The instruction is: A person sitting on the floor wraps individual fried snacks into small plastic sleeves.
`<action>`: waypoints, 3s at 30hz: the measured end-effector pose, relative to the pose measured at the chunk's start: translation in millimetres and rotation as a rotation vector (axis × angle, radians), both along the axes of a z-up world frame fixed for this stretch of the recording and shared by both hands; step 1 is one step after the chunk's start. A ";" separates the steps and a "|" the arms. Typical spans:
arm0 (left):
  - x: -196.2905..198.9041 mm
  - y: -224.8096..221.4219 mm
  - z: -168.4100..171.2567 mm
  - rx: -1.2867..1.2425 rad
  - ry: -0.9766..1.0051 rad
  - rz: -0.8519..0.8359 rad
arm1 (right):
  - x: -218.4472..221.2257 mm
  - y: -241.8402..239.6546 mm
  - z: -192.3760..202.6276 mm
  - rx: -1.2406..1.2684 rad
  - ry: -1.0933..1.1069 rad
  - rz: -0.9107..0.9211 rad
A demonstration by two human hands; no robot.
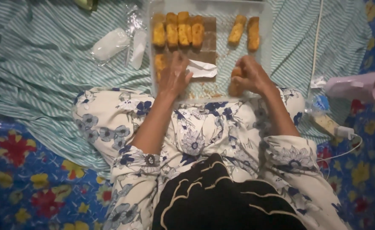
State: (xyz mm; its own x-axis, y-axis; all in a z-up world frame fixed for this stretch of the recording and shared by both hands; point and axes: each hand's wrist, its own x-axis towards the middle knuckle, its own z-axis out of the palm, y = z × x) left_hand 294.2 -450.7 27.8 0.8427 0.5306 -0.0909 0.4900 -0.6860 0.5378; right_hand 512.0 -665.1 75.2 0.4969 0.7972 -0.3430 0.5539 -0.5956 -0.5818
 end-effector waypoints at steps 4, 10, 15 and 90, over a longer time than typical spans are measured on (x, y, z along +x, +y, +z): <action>13.3 -2.3 -46.3 0.039 -0.213 -0.060 | -11.5 -4.0 14.4 0.072 0.088 -0.093; 28.5 -42.5 -78.9 0.001 -0.595 -0.230 | -29.0 -0.6 36.8 0.274 0.138 -0.199; 15.0 -52.3 -17.2 -0.153 -0.708 -0.261 | -48.9 16.4 39.3 0.427 0.140 -0.243; 43.4 8.2 -4.1 0.473 -0.233 -0.383 | -3.2 65.0 -61.8 0.235 0.015 -0.028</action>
